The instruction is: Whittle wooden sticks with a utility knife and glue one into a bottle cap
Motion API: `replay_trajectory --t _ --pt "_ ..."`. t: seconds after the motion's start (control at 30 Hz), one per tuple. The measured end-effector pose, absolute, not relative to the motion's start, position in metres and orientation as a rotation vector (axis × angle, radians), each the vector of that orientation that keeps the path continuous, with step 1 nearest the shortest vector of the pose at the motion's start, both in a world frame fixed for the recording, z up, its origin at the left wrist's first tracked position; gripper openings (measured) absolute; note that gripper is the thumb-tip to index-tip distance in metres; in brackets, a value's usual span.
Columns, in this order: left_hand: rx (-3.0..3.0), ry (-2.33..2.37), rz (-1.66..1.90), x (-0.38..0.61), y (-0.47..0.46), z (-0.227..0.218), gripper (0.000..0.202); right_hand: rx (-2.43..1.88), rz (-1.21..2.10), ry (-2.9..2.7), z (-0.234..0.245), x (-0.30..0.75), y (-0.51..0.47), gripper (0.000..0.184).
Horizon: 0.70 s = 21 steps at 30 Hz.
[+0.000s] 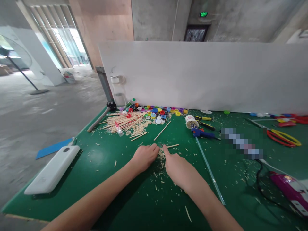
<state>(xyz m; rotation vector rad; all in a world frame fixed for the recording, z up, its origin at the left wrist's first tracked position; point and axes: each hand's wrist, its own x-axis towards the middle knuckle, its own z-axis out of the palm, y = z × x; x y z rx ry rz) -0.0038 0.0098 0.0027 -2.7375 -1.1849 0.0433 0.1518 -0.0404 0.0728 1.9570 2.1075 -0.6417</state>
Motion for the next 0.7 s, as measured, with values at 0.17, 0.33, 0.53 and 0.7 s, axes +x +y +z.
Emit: replay_trajectory --t 0.17,0.33,0.53,0.7 --pt "-2.736 -1.147 0.039 -0.003 0.008 0.003 0.017 1.953 -0.886 2.003 0.092 0.158 -0.029 0.068" --pt "-2.738 -1.133 0.019 -0.002 0.005 0.004 0.018 1.903 -0.94 1.906 0.108 0.156 -0.016 0.064" --pt "-2.685 -1.276 -0.05 0.0 0.007 0.001 0.023 1.944 -0.952 1.983 0.086 0.163 -0.022 0.062" --pt "-2.657 -1.379 -0.08 0.001 0.007 0.003 0.02 2.034 -0.581 2.238 0.046 0.159 -0.046 0.062"
